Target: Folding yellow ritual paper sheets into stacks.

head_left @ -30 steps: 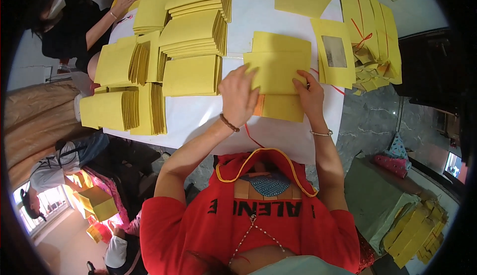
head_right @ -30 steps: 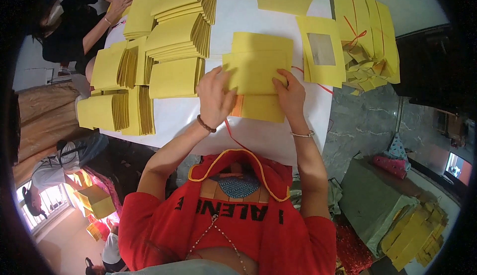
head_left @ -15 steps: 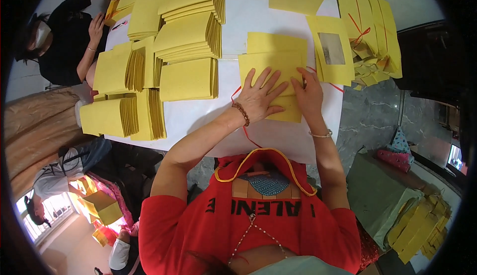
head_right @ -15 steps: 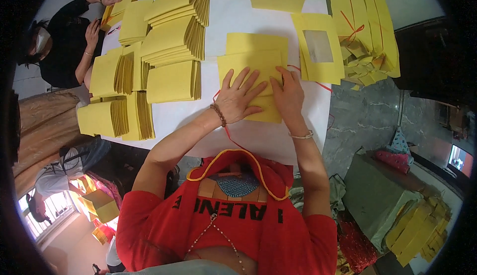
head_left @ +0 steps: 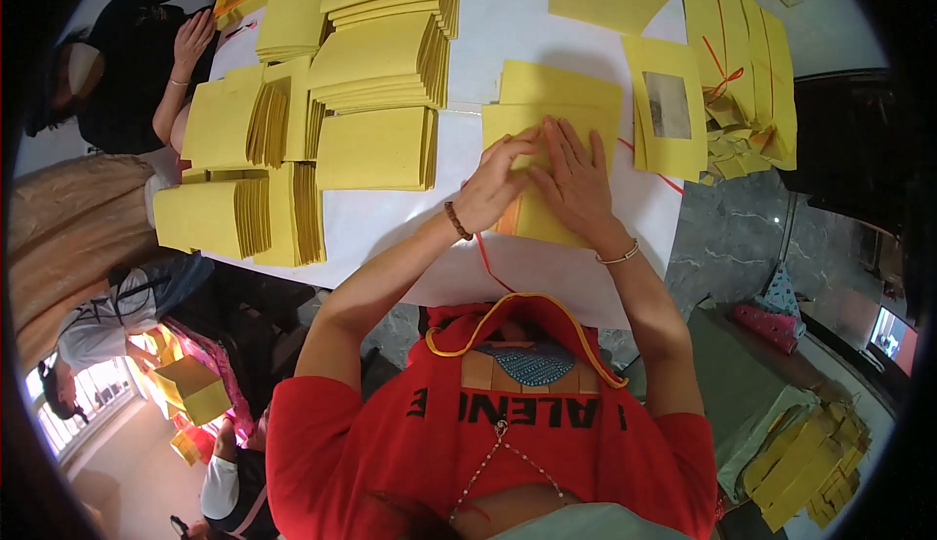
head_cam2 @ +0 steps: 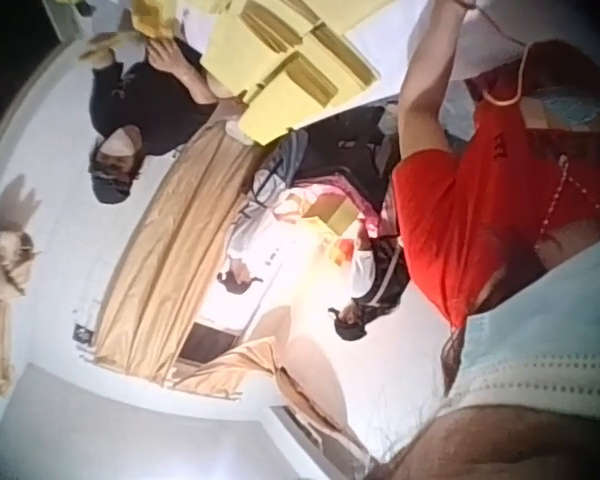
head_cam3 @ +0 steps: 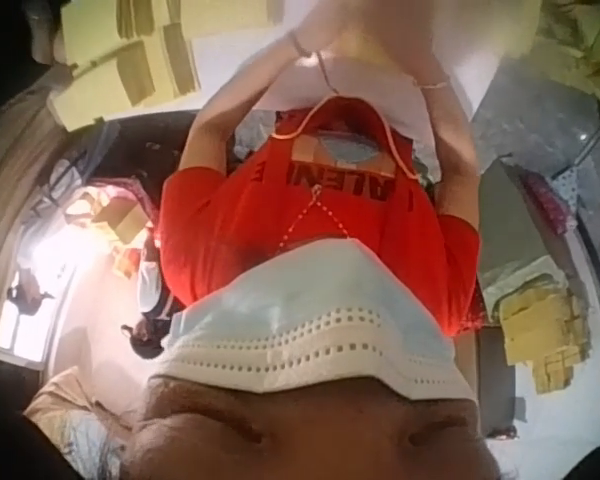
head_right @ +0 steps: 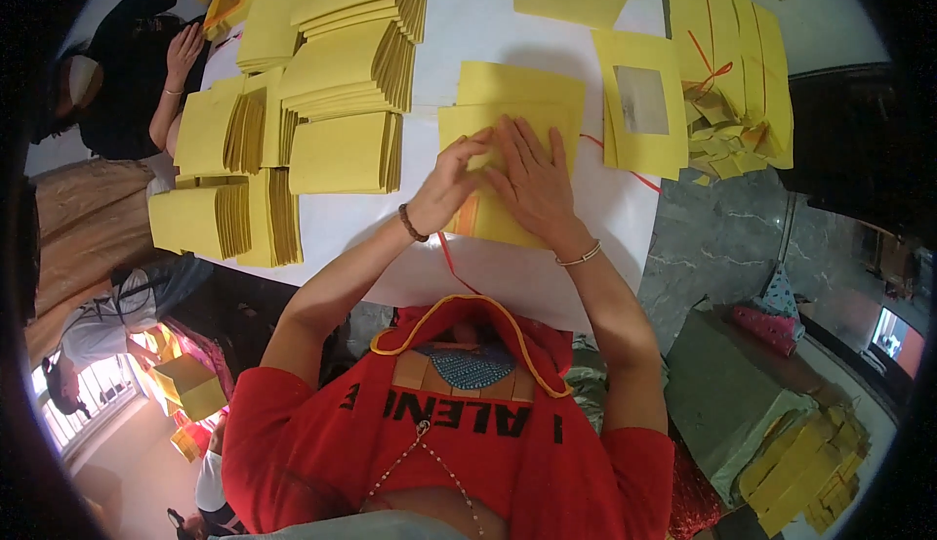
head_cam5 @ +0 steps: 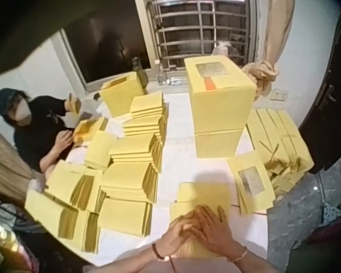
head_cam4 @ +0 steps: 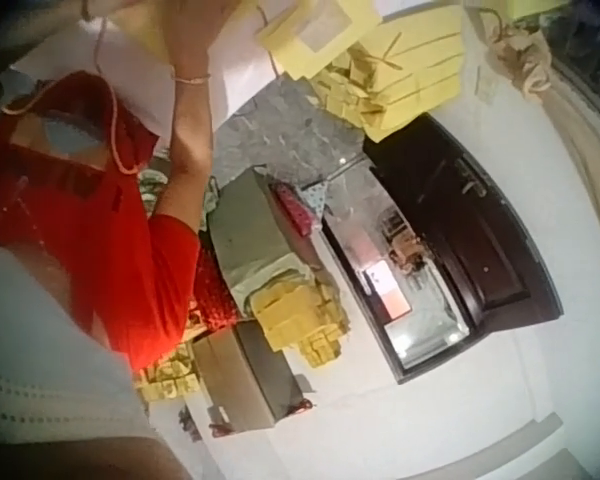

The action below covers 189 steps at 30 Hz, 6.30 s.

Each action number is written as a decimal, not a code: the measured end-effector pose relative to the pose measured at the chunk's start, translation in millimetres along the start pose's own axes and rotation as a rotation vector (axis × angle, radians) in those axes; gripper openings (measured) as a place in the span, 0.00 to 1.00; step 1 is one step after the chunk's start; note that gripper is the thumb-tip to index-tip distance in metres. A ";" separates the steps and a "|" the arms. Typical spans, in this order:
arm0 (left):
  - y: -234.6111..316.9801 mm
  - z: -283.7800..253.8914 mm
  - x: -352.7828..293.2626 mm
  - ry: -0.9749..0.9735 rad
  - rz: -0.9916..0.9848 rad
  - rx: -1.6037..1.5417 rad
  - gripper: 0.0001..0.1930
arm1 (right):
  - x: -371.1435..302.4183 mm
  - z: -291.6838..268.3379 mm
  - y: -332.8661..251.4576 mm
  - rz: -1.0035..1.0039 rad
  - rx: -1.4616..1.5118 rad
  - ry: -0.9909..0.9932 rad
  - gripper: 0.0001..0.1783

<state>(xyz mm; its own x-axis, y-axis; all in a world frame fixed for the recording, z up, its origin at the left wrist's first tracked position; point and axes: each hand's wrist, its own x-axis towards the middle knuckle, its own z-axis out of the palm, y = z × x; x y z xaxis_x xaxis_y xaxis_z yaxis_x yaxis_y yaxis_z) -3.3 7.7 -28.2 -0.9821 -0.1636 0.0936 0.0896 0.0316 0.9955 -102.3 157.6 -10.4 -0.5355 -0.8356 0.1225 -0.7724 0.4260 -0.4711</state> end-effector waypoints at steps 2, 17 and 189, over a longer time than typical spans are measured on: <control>3.4 -4.9 -6.2 0.091 0.070 0.260 0.19 | 2.3 -0.9 -4.3 -0.068 -0.233 0.042 0.32; -5.2 -4.9 -9.7 0.082 -0.179 0.401 0.27 | 5.1 -3.7 -5.6 -0.079 -0.216 0.011 0.42; 46.3 -39.2 3.0 -0.425 -0.209 0.504 0.07 | -63.9 -10.8 19.9 0.415 1.104 0.084 0.31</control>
<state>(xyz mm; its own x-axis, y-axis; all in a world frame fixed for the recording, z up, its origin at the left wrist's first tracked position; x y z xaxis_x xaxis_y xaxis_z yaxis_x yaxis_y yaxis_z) 4.4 -30.0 18.8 -0.9593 0.1808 -0.2167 -0.0961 0.5127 0.8532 -87.1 223.3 -18.1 -0.7288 -0.6606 -0.1800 0.1570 0.0947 -0.9831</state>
